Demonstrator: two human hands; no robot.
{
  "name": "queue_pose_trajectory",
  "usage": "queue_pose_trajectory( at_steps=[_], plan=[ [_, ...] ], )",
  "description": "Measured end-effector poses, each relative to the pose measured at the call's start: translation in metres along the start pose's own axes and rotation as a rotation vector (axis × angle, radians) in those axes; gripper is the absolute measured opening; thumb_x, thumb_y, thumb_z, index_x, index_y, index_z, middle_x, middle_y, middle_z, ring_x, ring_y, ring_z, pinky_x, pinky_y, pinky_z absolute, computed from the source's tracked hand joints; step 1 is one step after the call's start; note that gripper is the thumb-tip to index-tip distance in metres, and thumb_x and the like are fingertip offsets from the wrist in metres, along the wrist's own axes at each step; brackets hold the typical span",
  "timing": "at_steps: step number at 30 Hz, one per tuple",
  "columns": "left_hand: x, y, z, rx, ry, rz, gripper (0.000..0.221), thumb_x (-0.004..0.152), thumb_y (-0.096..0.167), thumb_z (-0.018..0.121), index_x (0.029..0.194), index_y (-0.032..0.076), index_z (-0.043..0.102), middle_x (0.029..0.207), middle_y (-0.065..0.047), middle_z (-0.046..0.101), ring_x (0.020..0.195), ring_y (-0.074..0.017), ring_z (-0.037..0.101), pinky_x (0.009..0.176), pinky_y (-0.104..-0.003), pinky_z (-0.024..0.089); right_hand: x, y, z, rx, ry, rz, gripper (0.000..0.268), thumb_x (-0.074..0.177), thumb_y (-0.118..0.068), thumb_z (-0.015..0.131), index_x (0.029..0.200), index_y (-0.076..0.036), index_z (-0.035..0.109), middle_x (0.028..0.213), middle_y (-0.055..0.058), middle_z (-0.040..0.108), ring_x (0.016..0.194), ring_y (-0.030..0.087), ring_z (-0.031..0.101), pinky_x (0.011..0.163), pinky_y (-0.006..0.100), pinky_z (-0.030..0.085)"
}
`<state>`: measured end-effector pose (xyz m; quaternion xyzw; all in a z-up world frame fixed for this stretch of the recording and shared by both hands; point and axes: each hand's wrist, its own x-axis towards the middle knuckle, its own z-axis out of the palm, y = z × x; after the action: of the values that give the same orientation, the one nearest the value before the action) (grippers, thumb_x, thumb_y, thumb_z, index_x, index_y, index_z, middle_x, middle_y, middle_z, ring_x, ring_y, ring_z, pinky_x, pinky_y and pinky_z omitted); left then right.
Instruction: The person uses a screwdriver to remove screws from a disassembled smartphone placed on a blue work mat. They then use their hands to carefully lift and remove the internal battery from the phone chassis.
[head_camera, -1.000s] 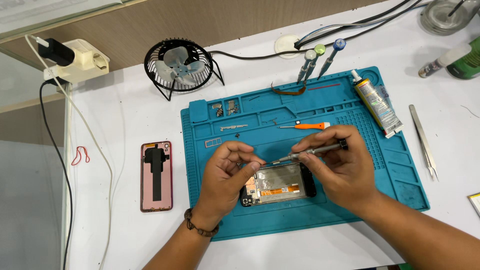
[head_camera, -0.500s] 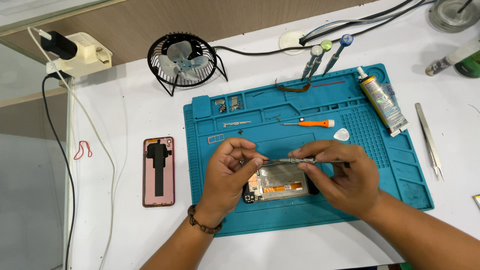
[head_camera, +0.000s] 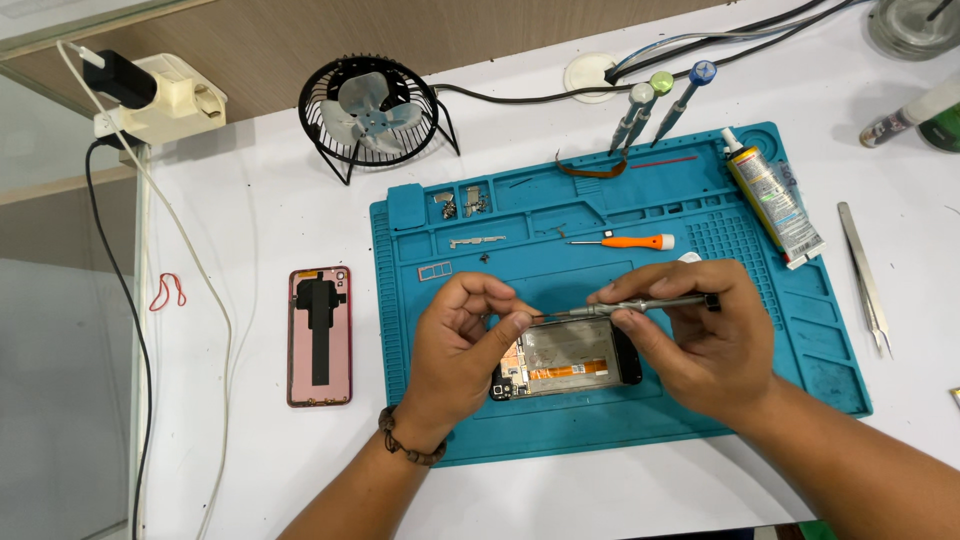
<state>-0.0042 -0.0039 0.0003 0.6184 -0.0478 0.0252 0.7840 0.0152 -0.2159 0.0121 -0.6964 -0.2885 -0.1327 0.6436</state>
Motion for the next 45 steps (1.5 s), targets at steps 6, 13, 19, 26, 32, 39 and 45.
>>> queue_pose_trajectory(
  at_steps=[6,13,19,26,32,39,45],
  plan=[
    [-0.001,0.000,0.001,-0.002,0.005,0.017,0.022,0.081,-0.004,0.069,0.098,-0.002,0.055,0.080,-0.020,0.072,0.070,-0.0114,0.060,0.065,-0.021,0.047,-0.001,0.001,0.000,0.002,-0.001,0.003,0.031,0.081,0.008,0.062,0.097,-0.002,0.038,0.091,0.016,0.070,0.085,0.024,0.074,0.076,0.032,0.062],
    [0.000,0.000,0.001,0.010,0.000,0.036,0.022,0.081,-0.004,0.070,0.097,-0.002,0.056,0.080,-0.019,0.072,0.069,-0.0111,0.059,0.065,-0.022,0.048,0.000,0.001,0.001,0.022,0.011,0.005,0.031,0.081,0.009,0.062,0.097,-0.001,0.038,0.090,0.017,0.069,0.085,0.025,0.073,0.077,0.034,0.062],
    [-0.002,0.000,0.001,0.042,0.006,0.045,0.022,0.080,-0.003,0.071,0.096,-0.002,0.056,0.080,-0.017,0.073,0.072,-0.0109,0.060,0.069,-0.023,0.048,-0.001,-0.003,0.002,0.007,-0.018,0.011,0.034,0.079,0.009,0.064,0.097,-0.001,0.038,0.091,0.017,0.069,0.088,0.026,0.073,0.077,0.035,0.061],
    [-0.003,0.003,0.006,0.217,0.014,0.123,0.021,0.079,-0.001,0.073,0.095,0.000,0.059,0.081,-0.014,0.074,0.072,-0.0110,0.063,0.070,-0.024,0.050,-0.004,0.006,-0.008,-0.119,-0.030,0.012,0.031,0.079,0.003,0.069,0.093,-0.002,0.042,0.088,0.014,0.072,0.079,0.023,0.074,0.072,0.034,0.062],
    [-0.004,0.006,0.010,0.416,-0.025,0.271,0.019,0.080,-0.002,0.070,0.095,0.002,0.060,0.083,-0.011,0.074,0.073,-0.0193,0.070,0.070,-0.031,0.054,0.004,-0.001,-0.008,-0.090,-0.040,0.052,0.030,0.079,0.005,0.068,0.095,-0.002,0.044,0.087,0.014,0.071,0.078,0.023,0.074,0.073,0.035,0.061],
    [-0.003,0.008,0.016,0.494,-0.055,0.377,0.019,0.080,0.002,0.070,0.097,0.002,0.061,0.088,-0.008,0.072,0.079,-0.0232,0.071,0.074,-0.034,0.055,0.008,-0.006,-0.008,-0.084,-0.021,0.057,0.031,0.078,0.007,0.069,0.097,0.000,0.045,0.086,0.014,0.072,0.076,0.022,0.073,0.073,0.034,0.061],
    [-0.005,0.016,0.014,0.795,-0.188,0.498,0.012,0.091,0.015,0.060,0.098,0.006,0.061,0.101,-0.008,0.066,0.096,-0.0249,0.063,0.083,-0.038,0.045,0.017,-0.022,-0.024,-0.213,-0.052,0.070,0.026,0.086,0.003,0.063,0.100,0.000,0.042,0.088,0.017,0.061,0.085,0.025,0.072,0.069,0.026,0.060]
  ],
)
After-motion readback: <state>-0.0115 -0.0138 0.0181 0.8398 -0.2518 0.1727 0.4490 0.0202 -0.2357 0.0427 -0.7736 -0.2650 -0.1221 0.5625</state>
